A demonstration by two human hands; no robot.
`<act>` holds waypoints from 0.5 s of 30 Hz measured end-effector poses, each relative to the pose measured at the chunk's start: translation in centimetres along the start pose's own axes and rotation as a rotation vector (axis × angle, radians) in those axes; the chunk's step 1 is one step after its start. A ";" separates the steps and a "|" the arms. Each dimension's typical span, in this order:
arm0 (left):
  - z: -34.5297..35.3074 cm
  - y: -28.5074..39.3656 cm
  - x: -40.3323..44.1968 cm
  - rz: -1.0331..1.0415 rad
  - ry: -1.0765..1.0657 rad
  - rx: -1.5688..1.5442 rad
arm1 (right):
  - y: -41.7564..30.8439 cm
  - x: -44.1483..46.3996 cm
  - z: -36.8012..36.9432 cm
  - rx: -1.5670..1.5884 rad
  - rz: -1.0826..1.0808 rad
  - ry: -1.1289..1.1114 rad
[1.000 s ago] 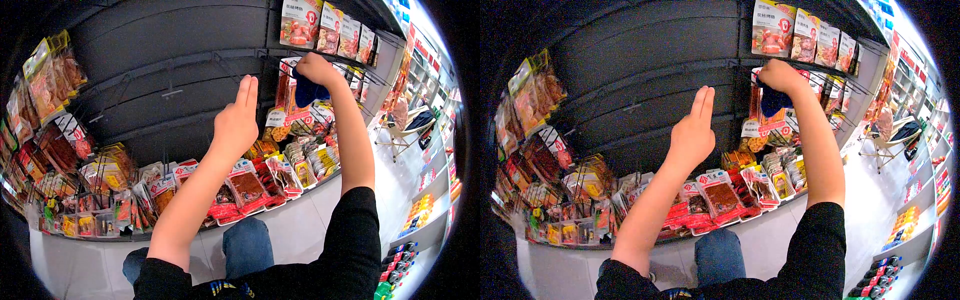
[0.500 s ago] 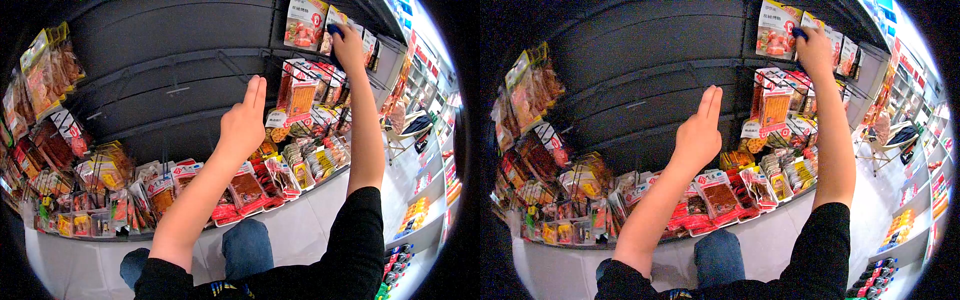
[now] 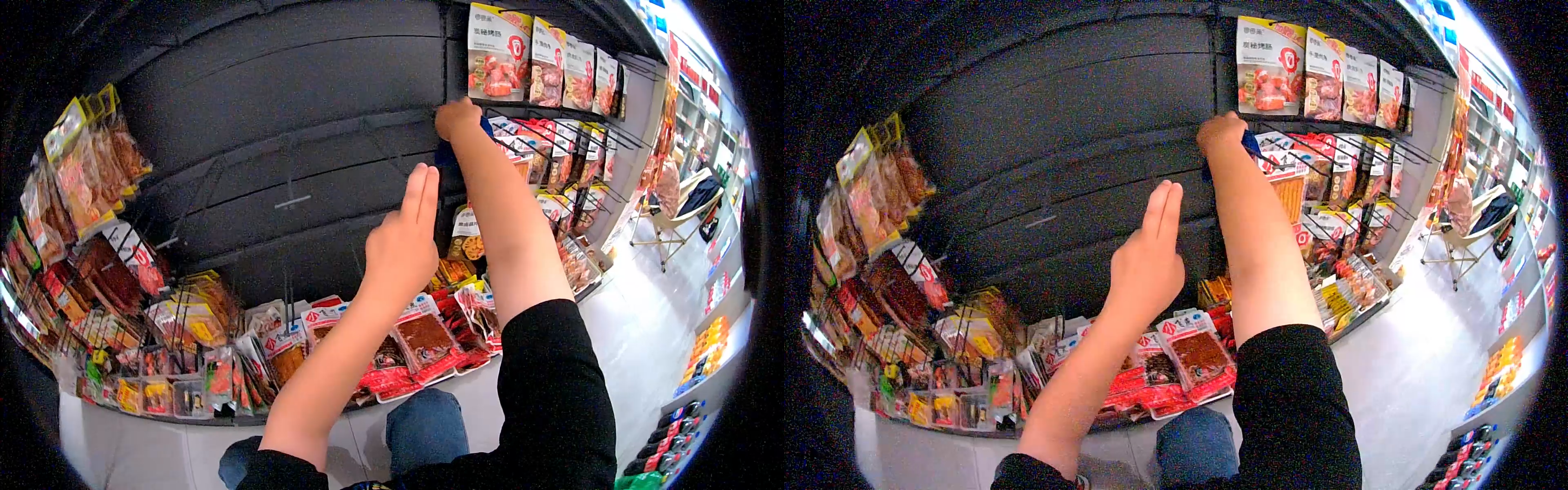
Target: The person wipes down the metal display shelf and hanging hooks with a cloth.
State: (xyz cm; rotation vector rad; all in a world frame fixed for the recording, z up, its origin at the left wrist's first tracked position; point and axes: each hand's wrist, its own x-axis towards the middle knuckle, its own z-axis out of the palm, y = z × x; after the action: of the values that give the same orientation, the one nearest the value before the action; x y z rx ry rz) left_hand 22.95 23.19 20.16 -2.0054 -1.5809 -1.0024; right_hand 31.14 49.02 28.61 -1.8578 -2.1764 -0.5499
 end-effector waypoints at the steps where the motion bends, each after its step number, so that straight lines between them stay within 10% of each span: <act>1: 0.2 0.1 -0.1 0.009 -0.012 -0.010 | 0.3 0.4 0.2 0.008 -0.027 -0.018; 15: -0.2 1.1 0.0 -0.053 0.012 -0.037 | 3.3 -5.4 -5.5 -0.103 -0.122 -0.159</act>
State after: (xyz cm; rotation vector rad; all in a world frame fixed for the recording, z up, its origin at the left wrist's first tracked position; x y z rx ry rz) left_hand 23.92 22.70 20.42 -1.9872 -1.6282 -1.0695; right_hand 34.96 42.28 31.79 -1.8882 -2.4206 -0.5652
